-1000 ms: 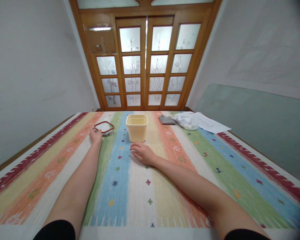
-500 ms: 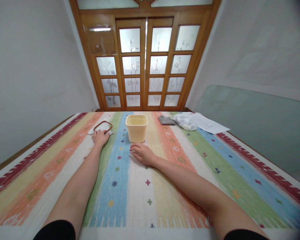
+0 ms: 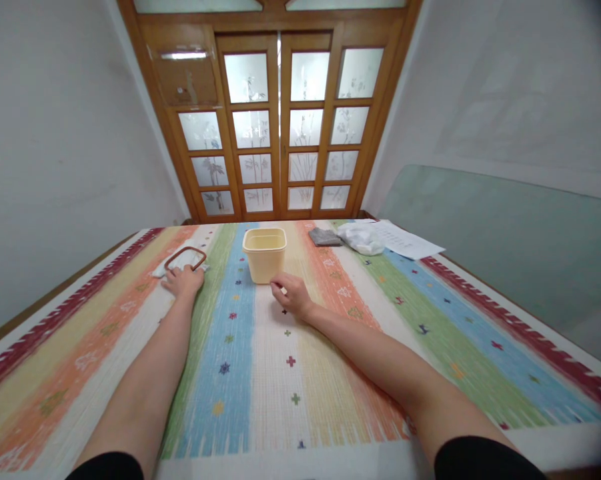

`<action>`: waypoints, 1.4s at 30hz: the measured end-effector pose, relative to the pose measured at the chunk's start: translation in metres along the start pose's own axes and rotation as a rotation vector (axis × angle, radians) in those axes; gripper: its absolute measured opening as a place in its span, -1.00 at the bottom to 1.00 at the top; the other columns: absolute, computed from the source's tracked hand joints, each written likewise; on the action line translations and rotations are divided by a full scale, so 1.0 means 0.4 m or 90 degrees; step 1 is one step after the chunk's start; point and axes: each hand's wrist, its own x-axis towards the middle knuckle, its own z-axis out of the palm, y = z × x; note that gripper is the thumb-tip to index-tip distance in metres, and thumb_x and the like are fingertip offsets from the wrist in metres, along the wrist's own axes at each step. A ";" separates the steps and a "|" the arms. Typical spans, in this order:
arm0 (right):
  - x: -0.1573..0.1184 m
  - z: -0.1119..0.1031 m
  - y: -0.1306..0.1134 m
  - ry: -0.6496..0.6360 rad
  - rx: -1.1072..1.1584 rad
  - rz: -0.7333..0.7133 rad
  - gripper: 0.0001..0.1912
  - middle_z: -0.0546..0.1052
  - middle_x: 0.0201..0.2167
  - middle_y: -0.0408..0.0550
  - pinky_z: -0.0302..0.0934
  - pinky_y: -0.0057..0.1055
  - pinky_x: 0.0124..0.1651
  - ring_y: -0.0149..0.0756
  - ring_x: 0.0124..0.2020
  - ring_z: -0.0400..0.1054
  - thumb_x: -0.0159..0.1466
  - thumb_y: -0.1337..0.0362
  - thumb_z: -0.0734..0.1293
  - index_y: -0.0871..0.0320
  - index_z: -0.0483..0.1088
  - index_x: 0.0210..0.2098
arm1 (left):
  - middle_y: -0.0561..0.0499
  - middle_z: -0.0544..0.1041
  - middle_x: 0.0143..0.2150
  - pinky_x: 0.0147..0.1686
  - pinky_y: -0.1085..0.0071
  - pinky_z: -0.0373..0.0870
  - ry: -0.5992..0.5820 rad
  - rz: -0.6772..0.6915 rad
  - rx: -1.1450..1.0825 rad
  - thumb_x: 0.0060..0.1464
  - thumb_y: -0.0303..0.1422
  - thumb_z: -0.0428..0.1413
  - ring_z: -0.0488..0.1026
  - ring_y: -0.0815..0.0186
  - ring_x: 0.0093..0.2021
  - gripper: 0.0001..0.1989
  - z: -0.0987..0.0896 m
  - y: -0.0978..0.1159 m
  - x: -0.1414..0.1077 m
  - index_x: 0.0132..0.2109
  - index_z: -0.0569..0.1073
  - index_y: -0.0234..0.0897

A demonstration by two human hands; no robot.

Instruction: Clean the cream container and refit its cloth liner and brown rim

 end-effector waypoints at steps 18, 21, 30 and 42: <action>0.005 -0.201 0.405 0.183 -0.292 0.424 -0.73 0.51 -0.15 0.13 0.18 -0.27 0.05 -0.11 -0.07 0.32 0.38 0.26 0.15 0.17 0.48 -0.22 | -0.19 0.40 0.28 0.19 0.17 0.37 -0.062 0.362 -0.171 0.31 -0.18 0.02 0.42 0.03 0.23 -0.64 0.026 0.207 -0.157 0.13 0.51 -0.20; -0.006 -0.243 0.450 0.199 -0.349 0.462 -0.70 0.46 -0.05 0.23 0.09 -0.16 0.20 -0.02 0.06 0.24 0.36 0.28 0.16 0.22 0.51 -0.12 | -0.20 0.43 0.25 0.02 0.16 0.44 -0.093 0.348 -0.151 0.32 -0.16 0.02 0.50 0.02 0.09 -0.65 0.029 0.216 -0.178 0.11 0.52 -0.19; -0.051 -0.357 0.580 0.206 -0.514 0.603 -0.56 0.24 0.33 0.29 0.02 -0.08 0.30 0.06 0.31 0.07 0.40 0.23 0.16 0.17 0.51 0.15 | -0.22 0.50 0.08 0.09 0.09 0.37 -0.111 0.439 -0.077 0.28 -0.25 0.06 0.46 -0.03 0.09 -0.73 0.029 0.216 -0.187 -0.01 0.57 -0.21; -0.049 -0.336 0.524 -0.001 -0.609 0.587 -0.63 0.52 0.02 0.32 0.07 0.00 0.14 0.09 0.04 0.37 0.39 0.22 0.21 0.24 0.61 -0.05 | -0.22 0.52 0.07 0.12 0.08 0.33 -0.128 0.436 -0.076 0.28 -0.23 0.06 0.43 -0.04 0.12 -0.70 0.037 0.216 -0.190 0.04 0.56 -0.21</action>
